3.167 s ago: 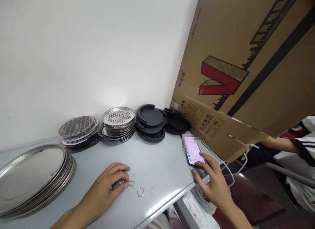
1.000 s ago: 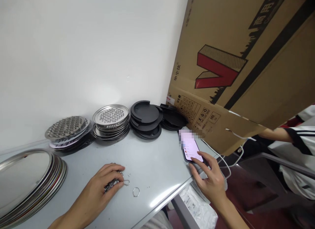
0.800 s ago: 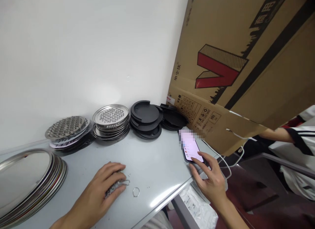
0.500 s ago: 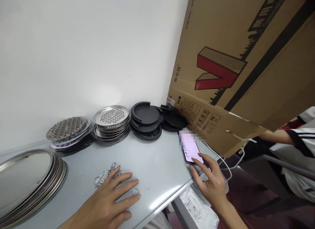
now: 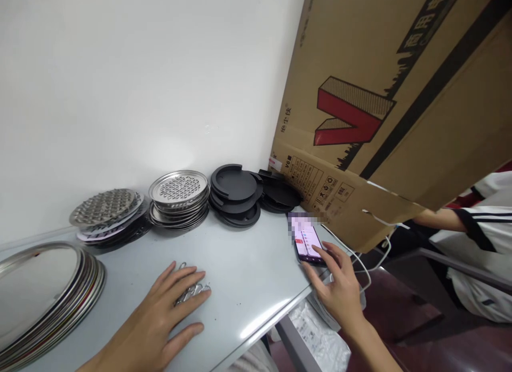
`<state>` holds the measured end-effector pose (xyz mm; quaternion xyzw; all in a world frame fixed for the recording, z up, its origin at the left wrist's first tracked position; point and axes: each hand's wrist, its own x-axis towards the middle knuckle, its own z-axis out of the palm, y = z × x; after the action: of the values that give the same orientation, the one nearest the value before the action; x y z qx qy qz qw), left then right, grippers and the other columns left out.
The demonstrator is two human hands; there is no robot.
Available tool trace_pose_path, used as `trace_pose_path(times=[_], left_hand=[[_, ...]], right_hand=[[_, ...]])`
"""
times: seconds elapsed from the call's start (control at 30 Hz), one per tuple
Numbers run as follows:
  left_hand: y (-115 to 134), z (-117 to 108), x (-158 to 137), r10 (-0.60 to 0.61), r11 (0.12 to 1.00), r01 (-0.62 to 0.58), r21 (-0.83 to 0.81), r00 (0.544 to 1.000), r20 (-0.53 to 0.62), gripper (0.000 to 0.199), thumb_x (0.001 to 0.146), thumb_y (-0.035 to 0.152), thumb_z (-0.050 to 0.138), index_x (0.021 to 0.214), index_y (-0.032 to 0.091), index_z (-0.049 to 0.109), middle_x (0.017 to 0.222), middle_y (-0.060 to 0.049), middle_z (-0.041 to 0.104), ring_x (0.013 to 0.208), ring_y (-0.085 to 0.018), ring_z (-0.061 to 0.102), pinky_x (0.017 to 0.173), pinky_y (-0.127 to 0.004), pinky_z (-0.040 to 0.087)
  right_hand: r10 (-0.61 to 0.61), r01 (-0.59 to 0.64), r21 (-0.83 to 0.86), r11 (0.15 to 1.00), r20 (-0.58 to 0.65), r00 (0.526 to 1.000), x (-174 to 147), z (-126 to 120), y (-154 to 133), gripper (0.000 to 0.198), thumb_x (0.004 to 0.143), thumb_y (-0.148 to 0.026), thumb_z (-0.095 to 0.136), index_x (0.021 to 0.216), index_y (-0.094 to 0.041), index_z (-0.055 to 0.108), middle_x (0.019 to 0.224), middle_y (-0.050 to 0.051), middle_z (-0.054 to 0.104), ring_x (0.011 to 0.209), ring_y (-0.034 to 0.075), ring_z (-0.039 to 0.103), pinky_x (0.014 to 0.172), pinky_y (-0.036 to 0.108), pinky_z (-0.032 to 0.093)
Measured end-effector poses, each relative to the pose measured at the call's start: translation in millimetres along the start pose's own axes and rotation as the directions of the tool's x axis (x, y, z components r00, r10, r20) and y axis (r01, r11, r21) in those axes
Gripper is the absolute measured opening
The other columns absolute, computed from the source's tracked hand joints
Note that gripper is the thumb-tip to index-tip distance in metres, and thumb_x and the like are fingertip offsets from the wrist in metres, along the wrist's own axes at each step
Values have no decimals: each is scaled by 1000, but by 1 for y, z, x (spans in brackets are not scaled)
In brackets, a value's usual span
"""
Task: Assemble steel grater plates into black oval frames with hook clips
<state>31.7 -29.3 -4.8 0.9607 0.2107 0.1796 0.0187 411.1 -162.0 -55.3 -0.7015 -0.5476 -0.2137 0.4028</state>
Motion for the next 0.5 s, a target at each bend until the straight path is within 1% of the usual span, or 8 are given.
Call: trace_pose_path(times=[0.07, 0.17, 0.27, 0.33, 0.4, 0.47, 0.5], left_hand=[[-9, 3, -4, -41, 999, 41, 35, 999, -4, 47, 91, 38, 61, 138, 35, 54, 144, -4, 53, 134, -31, 46, 113, -56, 37], [-21, 7, -9, -70, 995, 70, 66, 997, 9, 53, 89, 44, 63, 140, 38, 50, 147, -4, 50, 134, -33, 47, 104, -54, 48], [-25, 10, -11, -96, 993, 95, 66, 995, 10, 55, 88, 46, 64, 141, 39, 49, 147, -4, 49, 133, -34, 48, 101, -52, 52], [-25, 11, -11, -106, 992, 106, 62, 994, 9, 54, 88, 46, 63, 140, 38, 50, 147, -4, 50, 132, -32, 50, 100, -49, 53], [-24, 10, -10, -118, 991, 117, 56, 993, 10, 51, 89, 45, 62, 138, 37, 52, 145, -5, 52, 131, -31, 51, 100, -48, 53], [-23, 10, -9, -130, 991, 129, 43, 991, 10, 47, 89, 45, 62, 135, 35, 55, 142, -5, 54, 129, -30, 53, 101, -48, 53], [-22, 9, -8, -138, 990, 137, 33, 990, 11, 46, 89, 45, 62, 133, 34, 56, 140, -6, 55, 127, -29, 54, 101, -47, 54]], right_hand=[[79, -78, -30, 996, 19, 997, 4, 1, 0, 45, 85, -46, 66, 121, -20, 60, 126, 15, 51, 113, 31, 56, 98, 51, 48], [171, -162, -103, 981, 90, 981, 12, 4, 0, 54, 84, -57, 62, 122, -18, 59, 129, 18, 48, 117, 34, 53, 99, 52, 47], [175, -148, -170, 974, 162, 971, 17, 7, 0, 58, 86, -62, 56, 121, -17, 61, 134, 20, 43, 124, 37, 47, 102, 54, 43], [178, -141, -198, 970, 182, 967, 18, 8, -2, 61, 86, -65, 53, 123, -16, 60, 137, 21, 41, 127, 38, 44, 104, 55, 41], [214, -169, -231, 958, 185, 959, 20, 8, -8, 71, 84, -67, 54, 133, -15, 52, 137, 22, 41, 127, 40, 44, 103, 55, 41], [263, -204, -277, 939, 197, 945, 21, 7, -16, 83, 82, -68, 56, 143, -15, 40, 131, 22, 46, 120, 40, 48, 99, 56, 43], [283, -212, -306, 928, 211, 936, 23, 6, -20, 85, 82, -67, 57, 146, -15, 36, 125, 21, 51, 116, 40, 50, 97, 56, 43]])
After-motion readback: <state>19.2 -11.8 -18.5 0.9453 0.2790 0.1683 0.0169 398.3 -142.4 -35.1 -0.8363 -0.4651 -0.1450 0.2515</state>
